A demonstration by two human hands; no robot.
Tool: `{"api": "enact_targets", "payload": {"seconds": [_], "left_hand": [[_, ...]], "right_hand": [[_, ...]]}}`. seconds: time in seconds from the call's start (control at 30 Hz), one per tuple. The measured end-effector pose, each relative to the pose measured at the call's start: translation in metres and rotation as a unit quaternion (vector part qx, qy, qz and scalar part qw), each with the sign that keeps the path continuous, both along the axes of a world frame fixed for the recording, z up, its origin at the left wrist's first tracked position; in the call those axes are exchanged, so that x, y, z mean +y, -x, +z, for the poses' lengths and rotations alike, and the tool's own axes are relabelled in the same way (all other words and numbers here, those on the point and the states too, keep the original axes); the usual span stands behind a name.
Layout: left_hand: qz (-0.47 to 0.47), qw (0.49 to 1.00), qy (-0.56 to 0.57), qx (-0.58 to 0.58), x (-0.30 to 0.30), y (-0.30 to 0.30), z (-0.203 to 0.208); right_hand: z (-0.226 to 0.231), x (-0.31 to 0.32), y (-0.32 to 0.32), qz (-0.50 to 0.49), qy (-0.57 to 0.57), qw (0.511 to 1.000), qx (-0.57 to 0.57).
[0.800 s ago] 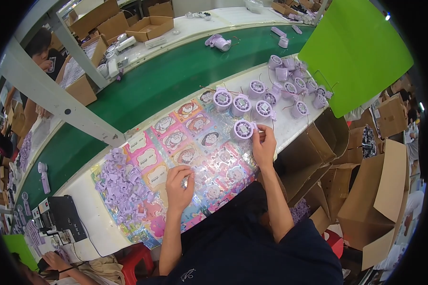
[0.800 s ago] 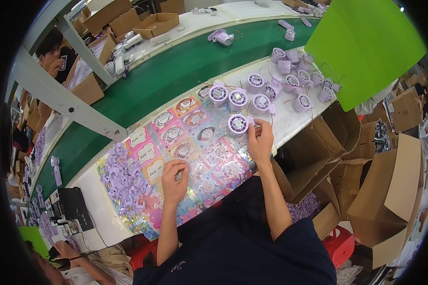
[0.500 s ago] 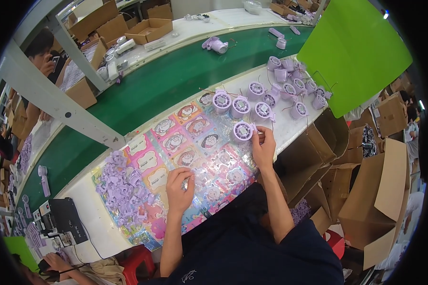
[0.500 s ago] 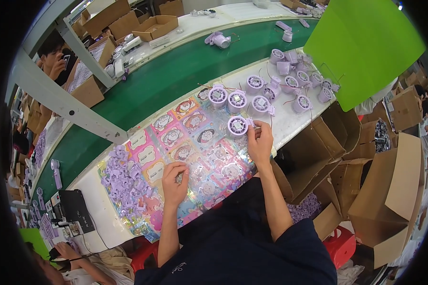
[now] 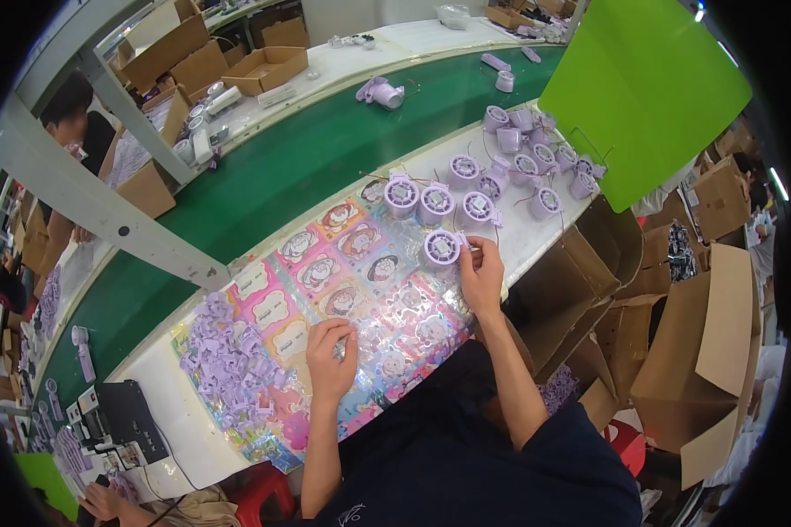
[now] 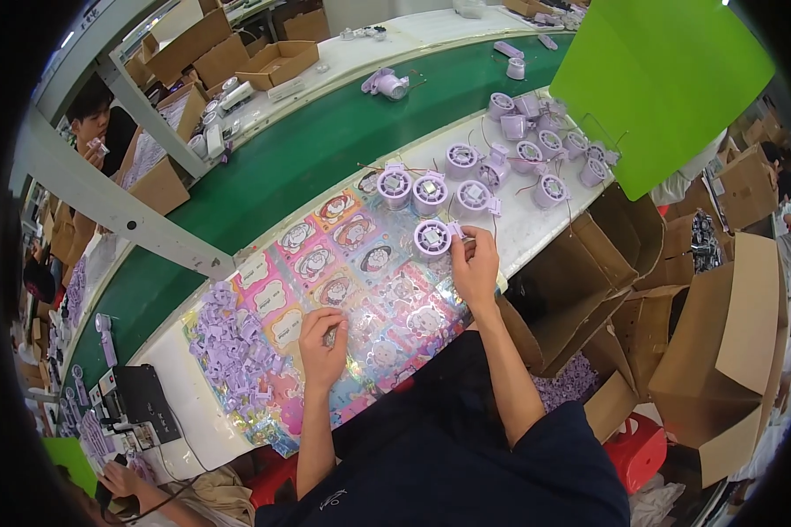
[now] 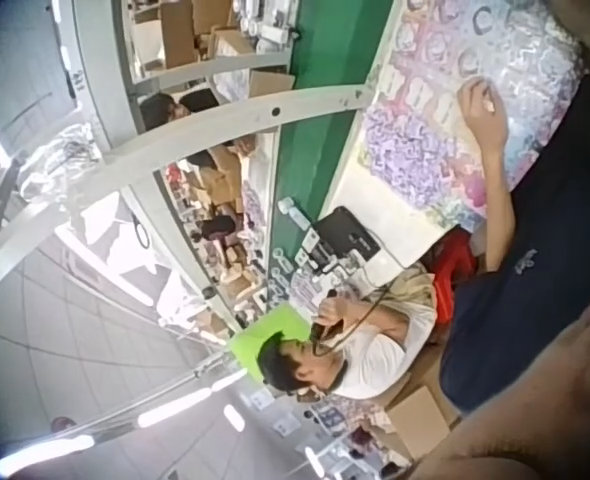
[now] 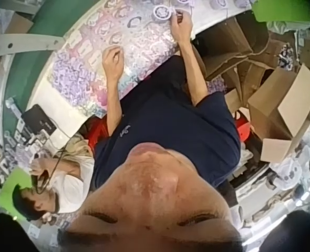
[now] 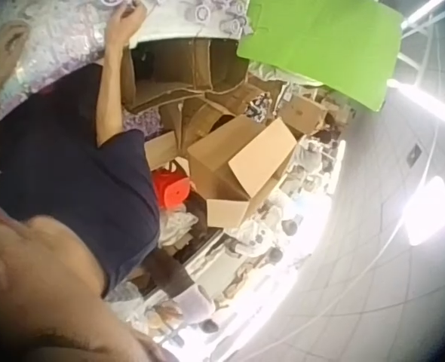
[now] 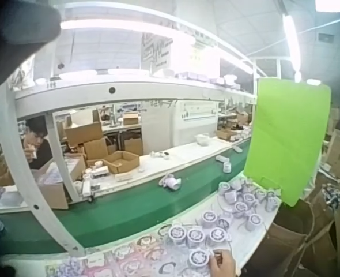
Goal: The person assembles small handheld fans by snapping together fan housing, fan blades, motor assembly, and plastic components by hand.
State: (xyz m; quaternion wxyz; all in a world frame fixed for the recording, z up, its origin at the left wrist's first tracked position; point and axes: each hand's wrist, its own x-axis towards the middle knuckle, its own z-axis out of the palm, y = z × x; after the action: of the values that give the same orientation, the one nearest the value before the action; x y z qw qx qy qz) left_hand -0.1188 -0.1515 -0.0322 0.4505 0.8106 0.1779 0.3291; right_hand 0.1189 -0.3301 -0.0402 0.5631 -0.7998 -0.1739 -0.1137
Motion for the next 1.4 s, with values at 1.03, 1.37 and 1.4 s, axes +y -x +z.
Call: {"api": "enact_targets", "payload": {"seconds": [1.03, 1.37, 1.4], "left_hand": [[-0.004, 1.000, -0.003, 0.006, -0.0002, -0.0012, -0.0011], [0.005, 1.000, 0.004, 0.013, -0.0012, -0.0010, -0.0026], [0.005, 1.000, 0.006, 0.013, -0.0012, -0.0015, -0.0031]], "right_hand": [[0.0068, -0.0012, 0.0044, -0.007, 0.010, 1.000, -0.018], [0.0085, -0.0020, 0.0036, -0.001, 0.010, 1.000, -0.021], [0.0094, -0.0023, 0.0035, -0.001, 0.010, 1.000, -0.021]]}}
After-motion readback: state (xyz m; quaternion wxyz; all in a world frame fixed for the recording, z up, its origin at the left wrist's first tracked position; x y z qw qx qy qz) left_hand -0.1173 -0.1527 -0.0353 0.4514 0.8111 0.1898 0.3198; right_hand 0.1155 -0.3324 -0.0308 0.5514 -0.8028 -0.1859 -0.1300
